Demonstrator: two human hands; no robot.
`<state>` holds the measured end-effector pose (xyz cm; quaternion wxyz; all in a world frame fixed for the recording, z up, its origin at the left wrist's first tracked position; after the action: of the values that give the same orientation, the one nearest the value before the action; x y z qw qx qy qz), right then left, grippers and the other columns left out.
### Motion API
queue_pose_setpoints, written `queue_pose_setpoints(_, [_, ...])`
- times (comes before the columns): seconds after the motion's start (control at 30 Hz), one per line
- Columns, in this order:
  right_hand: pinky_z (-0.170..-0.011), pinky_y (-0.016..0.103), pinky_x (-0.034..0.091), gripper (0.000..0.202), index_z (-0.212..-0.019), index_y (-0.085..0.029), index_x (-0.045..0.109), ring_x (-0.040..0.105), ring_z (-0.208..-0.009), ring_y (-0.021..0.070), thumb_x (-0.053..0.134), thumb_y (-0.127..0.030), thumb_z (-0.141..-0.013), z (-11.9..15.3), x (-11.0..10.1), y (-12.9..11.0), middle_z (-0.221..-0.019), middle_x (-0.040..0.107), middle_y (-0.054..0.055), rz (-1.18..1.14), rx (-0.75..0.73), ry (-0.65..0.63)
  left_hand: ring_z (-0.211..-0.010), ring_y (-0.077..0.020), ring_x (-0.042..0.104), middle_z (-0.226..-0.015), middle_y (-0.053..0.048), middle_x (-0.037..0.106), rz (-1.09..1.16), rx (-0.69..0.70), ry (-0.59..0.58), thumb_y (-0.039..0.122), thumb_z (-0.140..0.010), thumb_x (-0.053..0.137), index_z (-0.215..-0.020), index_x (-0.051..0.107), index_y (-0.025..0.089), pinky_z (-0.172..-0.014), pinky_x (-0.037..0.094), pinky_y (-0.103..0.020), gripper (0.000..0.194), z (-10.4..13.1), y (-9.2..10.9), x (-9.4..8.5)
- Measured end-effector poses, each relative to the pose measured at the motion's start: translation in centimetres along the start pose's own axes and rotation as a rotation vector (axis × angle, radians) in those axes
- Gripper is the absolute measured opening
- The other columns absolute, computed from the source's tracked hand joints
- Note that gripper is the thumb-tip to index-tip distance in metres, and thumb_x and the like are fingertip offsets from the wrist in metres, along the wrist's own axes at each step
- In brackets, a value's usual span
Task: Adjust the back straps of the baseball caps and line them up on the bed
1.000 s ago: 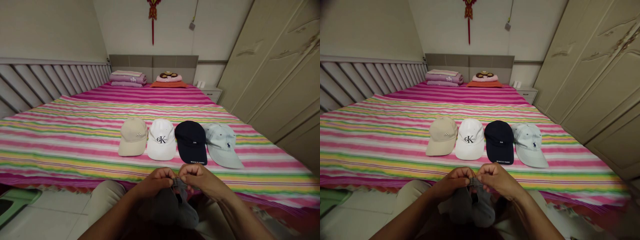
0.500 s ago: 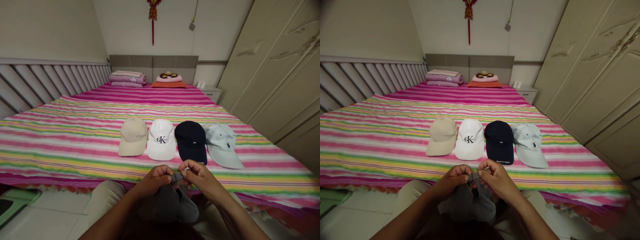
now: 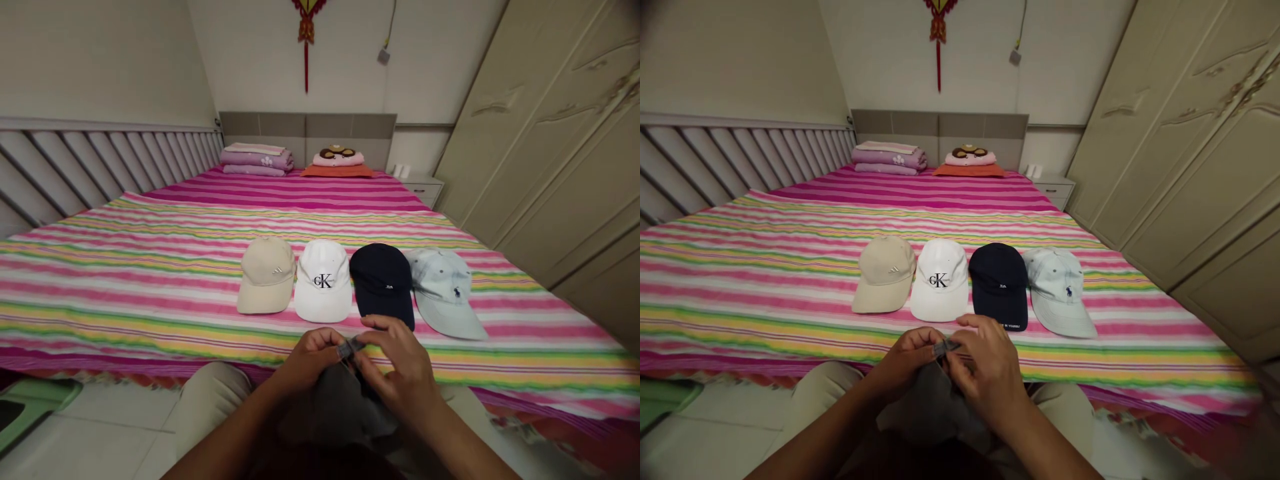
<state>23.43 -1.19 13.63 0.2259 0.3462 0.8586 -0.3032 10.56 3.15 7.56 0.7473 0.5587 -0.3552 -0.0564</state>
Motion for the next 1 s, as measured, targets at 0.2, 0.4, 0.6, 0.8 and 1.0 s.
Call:
queue_pose_setpoints(0.2, [-0.087, 0.046, 0.041, 0.015, -0.086, -0.018, 0.059, 0.055, -0.098, 0.0237, 0.055, -0.012, -0.073, 0.2, 0.6, -1.4, -0.097, 0.062, 0.011, 0.274, -0.248, -0.008, -0.053, -0.0076, 0.046, -0.060, 0.001, 0.056, -0.030, 0.017, 0.042, 0.031, -0.061, 0.070, -0.068, 0.057, 0.012, -0.055, 0.034, -0.021, 0.024, -0.2, 0.0, -0.3])
queue_pose_setpoints(0.4, [-0.085, 0.041, 0.044, 0.013, -0.079, -0.018, 0.059, 0.057, -0.093, 0.0196, 0.051, -0.008, -0.074, 0.0, 0.9, -2.0, -0.089, 0.064, 0.008, 0.193, -0.252, 0.069, -0.051, -0.0081, 0.045, -0.057, 0.002, 0.055, -0.041, -0.003, 0.063, 0.029, -0.059, 0.070, -0.067, 0.058, 0.012, -0.053, 0.032, -0.021, 0.022, -0.3, -0.4, -0.1])
queue_pose_setpoints(0.6, [-0.089, 0.042, 0.041, 0.012, -0.076, -0.020, 0.056, 0.055, -0.096, 0.0189, 0.050, -0.011, -0.075, 0.2, 1.4, -4.0, -0.097, 0.063, 0.006, -0.021, -0.216, -0.008, -0.062, -0.0111, 0.051, -0.065, -0.001, 0.060, -0.057, 0.080, 0.053, 0.023, -0.062, 0.067, -0.071, 0.062, 0.012, -0.060, 0.036, -0.023, 0.015, -0.1, 0.1, 0.4])
queue_pose_setpoints(0.8, [-0.081, 0.043, 0.044, 0.015, -0.085, -0.020, 0.055, 0.057, -0.092, 0.0226, 0.050, -0.011, -0.074, 0.6, -0.3, -1.2, -0.091, 0.061, 0.008, -0.048, -0.046, 0.197, -0.053, -0.0093, 0.051, -0.059, -0.001, 0.060, -0.008, 0.031, 0.054, 0.031, -0.067, 0.066, -0.067, 0.058, 0.013, -0.054, 0.037, -0.022, 0.020, 0.1, -0.4, 0.3])
queue_pose_setpoints(1.0, [-0.077, 0.034, 0.048, 0.031, -0.103, -0.021, 0.053, 0.057, -0.094, 0.0210, 0.056, -0.017, -0.072, 0.2, 1.2, 1.4, -0.102, 0.059, 0.010, -0.306, 0.212, -0.174, -0.050, -0.0110, 0.055, -0.056, -0.002, 0.060, 0.138, 0.004, -0.012, 0.029, -0.062, 0.070, -0.063, 0.056, 0.013, -0.052, 0.039, -0.022, 0.022, 0.0, -0.6, 0.7])
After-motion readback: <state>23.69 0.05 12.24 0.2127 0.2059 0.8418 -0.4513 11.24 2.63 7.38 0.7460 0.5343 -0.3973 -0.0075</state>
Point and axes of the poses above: each hand's wrist, its own z-axis away from the middle knuckle, its own x-axis out of the palm, y = z × x, the point moved 4 cm from there along -z, towards the middle knuckle
